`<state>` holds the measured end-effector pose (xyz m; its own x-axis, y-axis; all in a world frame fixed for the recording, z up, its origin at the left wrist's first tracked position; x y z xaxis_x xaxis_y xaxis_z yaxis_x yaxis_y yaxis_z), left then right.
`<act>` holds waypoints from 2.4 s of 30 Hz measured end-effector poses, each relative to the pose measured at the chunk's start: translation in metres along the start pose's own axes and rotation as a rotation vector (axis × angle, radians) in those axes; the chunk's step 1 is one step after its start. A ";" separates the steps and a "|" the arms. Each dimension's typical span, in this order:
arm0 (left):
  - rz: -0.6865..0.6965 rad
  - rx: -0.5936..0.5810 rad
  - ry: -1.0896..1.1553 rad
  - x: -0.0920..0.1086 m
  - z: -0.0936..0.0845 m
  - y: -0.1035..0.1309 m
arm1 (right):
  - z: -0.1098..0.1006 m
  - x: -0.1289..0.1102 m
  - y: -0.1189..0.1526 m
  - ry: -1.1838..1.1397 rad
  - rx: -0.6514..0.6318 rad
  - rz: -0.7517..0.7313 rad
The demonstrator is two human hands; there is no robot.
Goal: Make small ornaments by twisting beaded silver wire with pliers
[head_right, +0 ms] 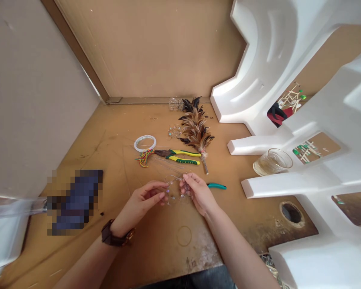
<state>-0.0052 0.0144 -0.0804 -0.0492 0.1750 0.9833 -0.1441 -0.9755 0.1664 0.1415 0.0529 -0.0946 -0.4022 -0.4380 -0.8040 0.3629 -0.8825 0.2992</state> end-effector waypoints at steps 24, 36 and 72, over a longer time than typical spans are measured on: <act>0.010 0.157 0.009 0.004 -0.007 0.002 | 0.001 -0.010 0.004 0.198 0.031 -0.166; 0.140 0.377 0.194 0.004 -0.022 0.004 | 0.007 -0.007 0.013 0.842 0.161 -0.428; 0.023 0.254 0.351 -0.009 0.001 0.002 | 0.026 -0.020 0.033 1.287 0.124 -0.992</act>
<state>-0.0038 0.0105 -0.0890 -0.3886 0.1447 0.9100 0.1064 -0.9739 0.2003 0.1399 0.0279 -0.0558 0.5275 0.6469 -0.5507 0.3123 -0.7505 -0.5824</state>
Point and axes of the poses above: each hand's wrist, its own y-axis away from the middle knuckle, its own z-axis out of the palm, x = y × z, the point moved 6 cm from there along -y, towards the middle knuckle, and after that the axes turned 2 degrees about -z, right-handed, at the moved point
